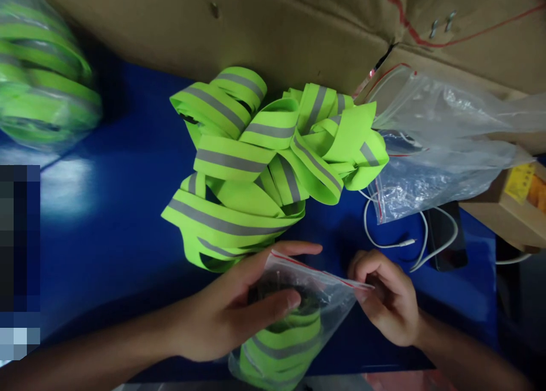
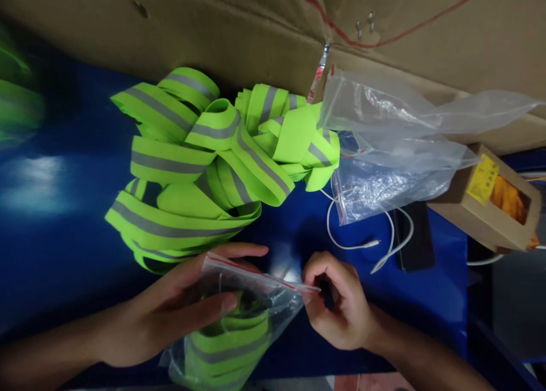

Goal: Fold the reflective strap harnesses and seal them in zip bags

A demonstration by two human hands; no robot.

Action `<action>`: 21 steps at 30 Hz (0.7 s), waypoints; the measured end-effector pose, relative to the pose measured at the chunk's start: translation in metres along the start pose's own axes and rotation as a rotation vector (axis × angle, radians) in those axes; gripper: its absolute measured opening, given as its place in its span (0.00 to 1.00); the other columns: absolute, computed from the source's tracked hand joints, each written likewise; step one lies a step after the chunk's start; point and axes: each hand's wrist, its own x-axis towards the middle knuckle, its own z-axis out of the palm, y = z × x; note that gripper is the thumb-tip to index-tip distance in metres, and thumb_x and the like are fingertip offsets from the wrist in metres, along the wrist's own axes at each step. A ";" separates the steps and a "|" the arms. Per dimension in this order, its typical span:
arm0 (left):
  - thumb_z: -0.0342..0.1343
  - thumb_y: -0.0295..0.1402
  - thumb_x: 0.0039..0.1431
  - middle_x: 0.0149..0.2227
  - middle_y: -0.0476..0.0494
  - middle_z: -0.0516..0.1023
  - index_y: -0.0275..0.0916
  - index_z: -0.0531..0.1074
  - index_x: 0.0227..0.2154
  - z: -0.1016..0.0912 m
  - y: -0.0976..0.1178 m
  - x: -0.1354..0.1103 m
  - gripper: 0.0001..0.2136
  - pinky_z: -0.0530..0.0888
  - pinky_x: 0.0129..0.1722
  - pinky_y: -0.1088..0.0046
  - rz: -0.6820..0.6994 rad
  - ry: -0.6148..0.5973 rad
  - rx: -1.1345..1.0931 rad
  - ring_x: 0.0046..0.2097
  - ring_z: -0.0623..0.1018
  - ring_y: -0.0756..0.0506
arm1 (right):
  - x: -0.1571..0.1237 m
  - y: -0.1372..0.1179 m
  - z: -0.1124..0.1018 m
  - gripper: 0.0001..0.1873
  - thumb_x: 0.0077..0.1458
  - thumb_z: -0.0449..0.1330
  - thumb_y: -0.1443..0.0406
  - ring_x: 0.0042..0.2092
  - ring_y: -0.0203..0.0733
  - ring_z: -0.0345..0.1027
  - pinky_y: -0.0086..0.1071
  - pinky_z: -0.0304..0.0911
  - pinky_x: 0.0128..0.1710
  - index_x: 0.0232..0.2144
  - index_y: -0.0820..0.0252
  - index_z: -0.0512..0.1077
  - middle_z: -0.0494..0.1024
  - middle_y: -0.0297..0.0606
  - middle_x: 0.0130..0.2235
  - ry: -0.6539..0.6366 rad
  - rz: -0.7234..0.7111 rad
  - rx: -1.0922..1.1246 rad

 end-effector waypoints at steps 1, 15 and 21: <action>0.59 0.37 0.67 0.52 0.45 0.78 0.54 0.64 0.66 0.000 0.000 0.000 0.26 0.77 0.41 0.77 0.007 -0.010 0.019 0.41 0.79 0.48 | 0.000 0.000 0.000 0.07 0.60 0.56 0.73 0.28 0.35 0.62 0.28 0.58 0.26 0.37 0.55 0.65 0.68 0.32 0.29 -0.010 0.002 -0.012; 0.67 0.29 0.56 0.56 0.45 0.81 0.54 0.58 0.69 0.010 -0.001 -0.003 0.40 0.81 0.44 0.76 0.035 -0.092 0.100 0.47 0.84 0.44 | -0.003 0.004 -0.001 0.11 0.54 0.56 0.74 0.27 0.35 0.62 0.29 0.57 0.26 0.37 0.54 0.63 0.68 0.30 0.29 -0.131 0.016 -0.119; 0.66 0.31 0.56 0.54 0.47 0.82 0.54 0.53 0.70 0.011 -0.006 -0.002 0.42 0.81 0.40 0.77 0.087 -0.073 0.287 0.43 0.84 0.46 | -0.003 0.004 -0.002 0.11 0.55 0.58 0.73 0.26 0.33 0.58 0.29 0.53 0.25 0.36 0.54 0.63 0.67 0.28 0.28 -0.177 0.008 -0.109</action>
